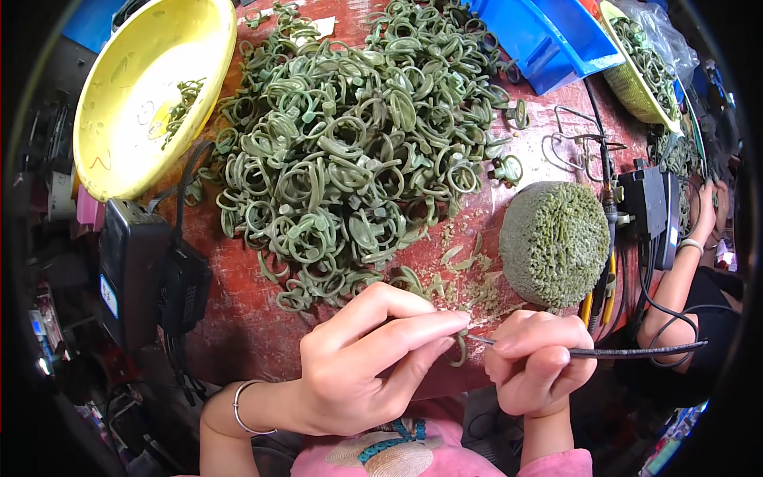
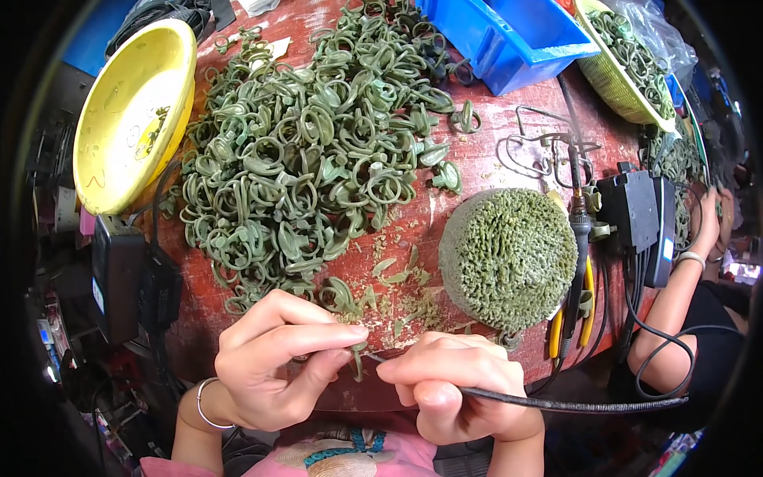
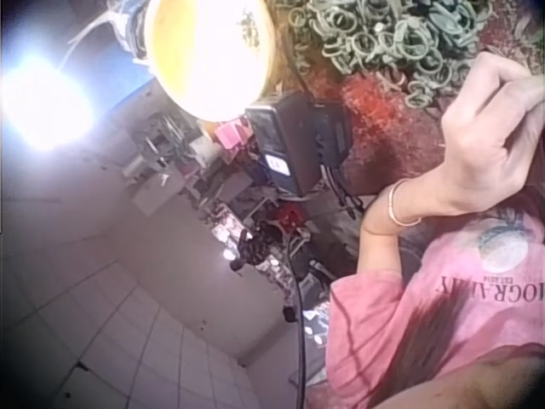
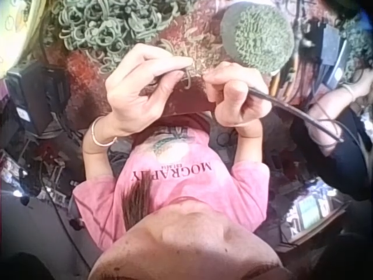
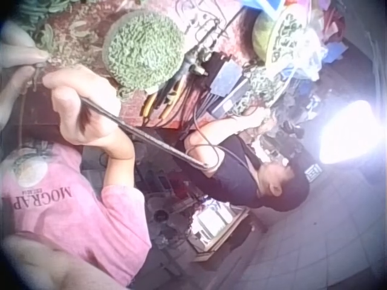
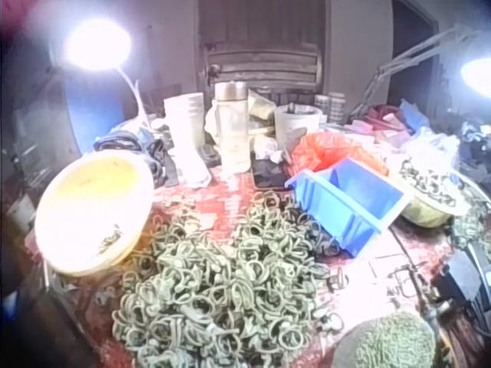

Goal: The recorder uses a small manual carving tool to refine and shape green wax ring or jewelry molds at a workshop table.

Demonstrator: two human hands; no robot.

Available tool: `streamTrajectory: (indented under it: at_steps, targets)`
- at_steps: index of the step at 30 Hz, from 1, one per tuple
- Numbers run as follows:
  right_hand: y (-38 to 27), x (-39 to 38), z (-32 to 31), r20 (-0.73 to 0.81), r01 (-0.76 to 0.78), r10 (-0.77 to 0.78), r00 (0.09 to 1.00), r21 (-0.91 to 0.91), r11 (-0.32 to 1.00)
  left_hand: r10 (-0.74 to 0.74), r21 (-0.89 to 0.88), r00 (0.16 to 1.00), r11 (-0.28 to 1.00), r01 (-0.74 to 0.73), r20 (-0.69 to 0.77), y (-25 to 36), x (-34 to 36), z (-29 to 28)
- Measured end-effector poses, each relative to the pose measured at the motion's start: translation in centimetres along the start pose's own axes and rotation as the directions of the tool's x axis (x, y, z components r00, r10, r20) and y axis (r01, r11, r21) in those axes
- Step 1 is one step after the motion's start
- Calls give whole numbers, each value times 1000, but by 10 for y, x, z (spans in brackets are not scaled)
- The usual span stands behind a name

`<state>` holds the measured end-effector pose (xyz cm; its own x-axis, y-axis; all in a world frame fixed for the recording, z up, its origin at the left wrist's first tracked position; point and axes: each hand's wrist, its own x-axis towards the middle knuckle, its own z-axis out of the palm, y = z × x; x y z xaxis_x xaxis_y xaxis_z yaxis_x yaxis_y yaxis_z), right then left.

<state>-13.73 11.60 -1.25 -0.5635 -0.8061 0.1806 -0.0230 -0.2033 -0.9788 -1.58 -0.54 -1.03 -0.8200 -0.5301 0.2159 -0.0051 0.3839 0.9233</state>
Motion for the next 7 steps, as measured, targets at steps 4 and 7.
streamTrajectory:
  at_steps: [4, 7]
  targets:
    - [2, 1, 0, 13, 23, -23, 1000, 15, 1000, 12, -3, 1000, 1000, -12, -6, 0, 0, 1]
    - [2, 2, 0, 17, -4, 4, 1000, -4, 1000, -14, -21, 1000, 1000, 15, 11, 3, 0, -1]
